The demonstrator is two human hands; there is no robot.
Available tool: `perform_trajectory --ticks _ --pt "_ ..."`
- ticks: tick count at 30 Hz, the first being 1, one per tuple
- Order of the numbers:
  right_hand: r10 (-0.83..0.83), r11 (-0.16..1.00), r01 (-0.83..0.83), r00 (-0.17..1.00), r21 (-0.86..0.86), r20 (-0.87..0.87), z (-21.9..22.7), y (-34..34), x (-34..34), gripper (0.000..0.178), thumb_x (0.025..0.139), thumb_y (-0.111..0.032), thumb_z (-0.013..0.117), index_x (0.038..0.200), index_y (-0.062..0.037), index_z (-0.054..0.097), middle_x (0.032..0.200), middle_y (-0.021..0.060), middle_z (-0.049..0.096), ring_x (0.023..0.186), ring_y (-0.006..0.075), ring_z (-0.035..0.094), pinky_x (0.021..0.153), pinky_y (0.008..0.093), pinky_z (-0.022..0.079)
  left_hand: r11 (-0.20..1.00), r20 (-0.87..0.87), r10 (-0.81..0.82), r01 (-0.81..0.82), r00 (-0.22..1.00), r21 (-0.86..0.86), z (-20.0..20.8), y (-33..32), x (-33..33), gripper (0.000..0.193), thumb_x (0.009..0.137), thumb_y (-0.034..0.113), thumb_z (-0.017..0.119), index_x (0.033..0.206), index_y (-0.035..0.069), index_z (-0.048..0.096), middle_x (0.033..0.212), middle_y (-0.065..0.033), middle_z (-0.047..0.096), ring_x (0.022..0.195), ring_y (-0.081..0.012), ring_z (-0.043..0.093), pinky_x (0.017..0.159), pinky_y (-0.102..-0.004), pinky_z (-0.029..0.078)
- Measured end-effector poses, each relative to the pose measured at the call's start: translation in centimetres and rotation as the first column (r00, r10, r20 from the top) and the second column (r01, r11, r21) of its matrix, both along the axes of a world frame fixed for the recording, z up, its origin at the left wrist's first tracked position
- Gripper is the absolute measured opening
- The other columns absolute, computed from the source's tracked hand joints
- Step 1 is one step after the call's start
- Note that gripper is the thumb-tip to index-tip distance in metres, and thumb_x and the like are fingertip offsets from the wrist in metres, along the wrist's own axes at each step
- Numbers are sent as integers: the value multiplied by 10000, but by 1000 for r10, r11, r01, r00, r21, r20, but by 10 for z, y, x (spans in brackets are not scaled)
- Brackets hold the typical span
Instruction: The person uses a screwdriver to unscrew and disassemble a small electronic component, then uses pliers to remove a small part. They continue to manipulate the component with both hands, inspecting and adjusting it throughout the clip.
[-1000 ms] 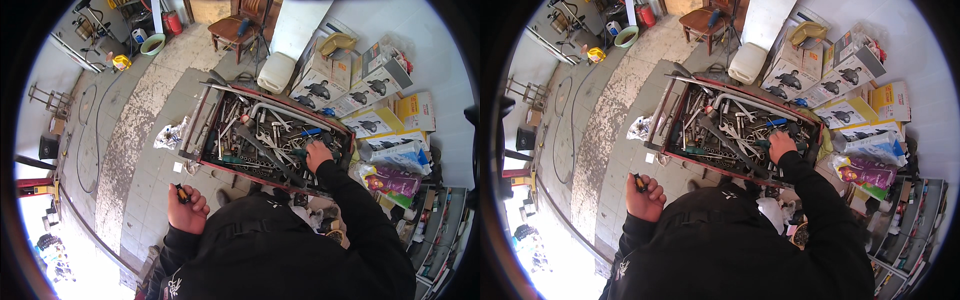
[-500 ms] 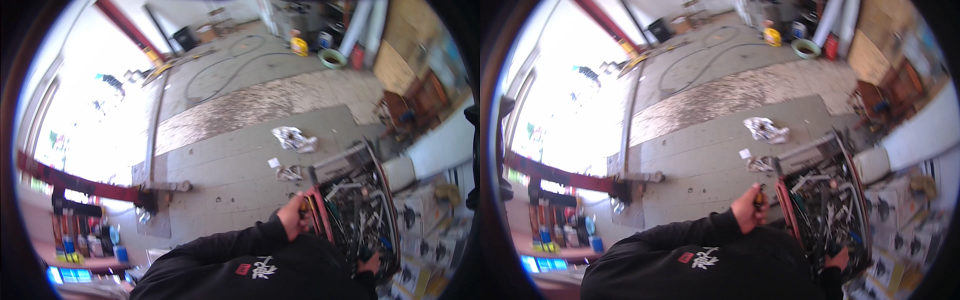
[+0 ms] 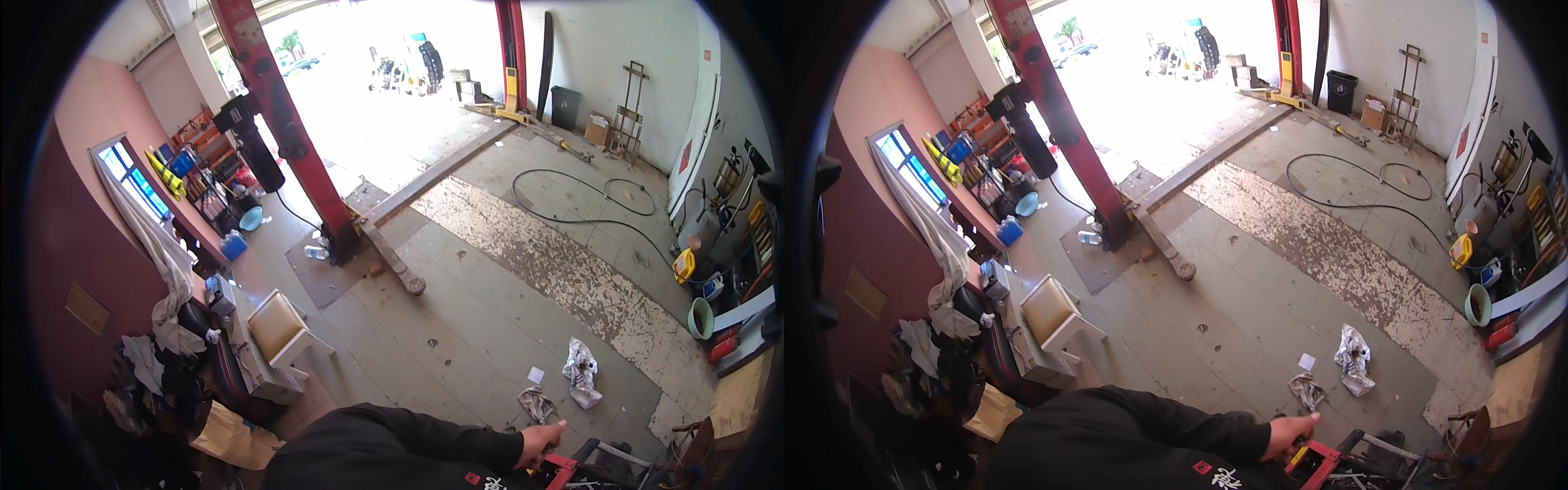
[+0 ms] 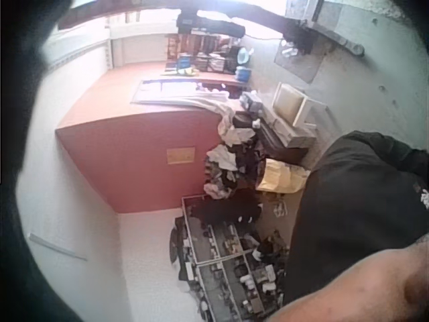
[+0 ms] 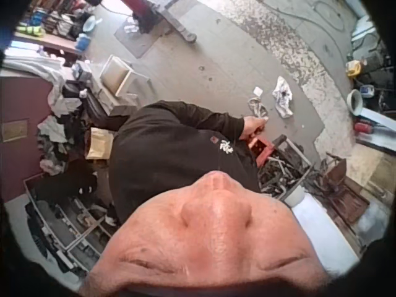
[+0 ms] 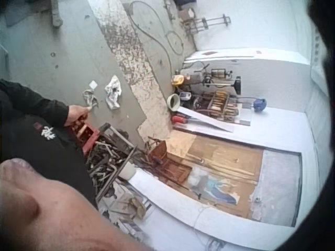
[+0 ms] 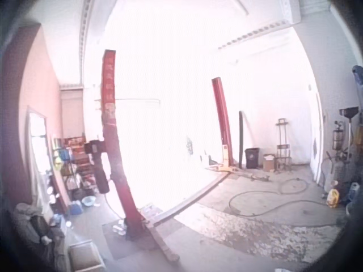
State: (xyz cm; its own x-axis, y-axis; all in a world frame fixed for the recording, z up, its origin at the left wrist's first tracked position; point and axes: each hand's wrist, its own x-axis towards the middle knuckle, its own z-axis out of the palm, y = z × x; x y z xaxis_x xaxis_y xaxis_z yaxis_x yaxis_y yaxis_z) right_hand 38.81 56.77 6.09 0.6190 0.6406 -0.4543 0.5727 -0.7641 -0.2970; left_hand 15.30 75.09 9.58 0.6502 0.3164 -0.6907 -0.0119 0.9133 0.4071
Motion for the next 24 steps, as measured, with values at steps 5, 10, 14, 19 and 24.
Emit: perform_trajectory --ticks 5,10,14,19,24 --pt "-140 990 141 990 -21 16 17 -85 44 282 1020 -355 713 1096 -91 651 928 74 639 839 247 614 743 439 478 991 -10 134 -133 991 23 9 34 -33 569 1107 649 533 943 110 616 711 7 528 564 -113 532 504 -294 426" --pt "-416 879 453 881 148 -227 91 -227 41 301 1086 -375 648 979 -95 679 779 34 641 691 205 623 624 415 480 967 339 186 -232 922 101 27 83 -24 547 1126 588 541 1093 56 662 884 -25 593 722 -121 598 693 -326 560" --pt "-154 560 751 510 351 -846 102 -134 -18 294 1121 -267 583 1086 14 661 1146 158 734 985 244 713 848 410 591 982 417 17 -93 909 162 67 91 12 546 1141 594 494 1182 71 644 924 -29 620 739 -145 588 753 -369 565" --pt "170 827 353 584 437 -794 191 -24 -75 415 1065 -272 676 1317 54 724 1258 152 755 1172 219 697 1029 361 535 974 451 -148 49 880 222 102 77 44 569 1122 639 498 1192 91 630 957 -31 628 823 -157 581 833 -382 537" --pt "157 833 395 504 388 -849 225 -6 -87 419 1044 -218 720 1372 42 705 1207 85 768 1113 157 692 1040 329 519 928 477 -228 40 849 371 104 53 71 569 1123 631 503 1186 82 639 1007 -34 633 921 -172 599 885 -372 524"
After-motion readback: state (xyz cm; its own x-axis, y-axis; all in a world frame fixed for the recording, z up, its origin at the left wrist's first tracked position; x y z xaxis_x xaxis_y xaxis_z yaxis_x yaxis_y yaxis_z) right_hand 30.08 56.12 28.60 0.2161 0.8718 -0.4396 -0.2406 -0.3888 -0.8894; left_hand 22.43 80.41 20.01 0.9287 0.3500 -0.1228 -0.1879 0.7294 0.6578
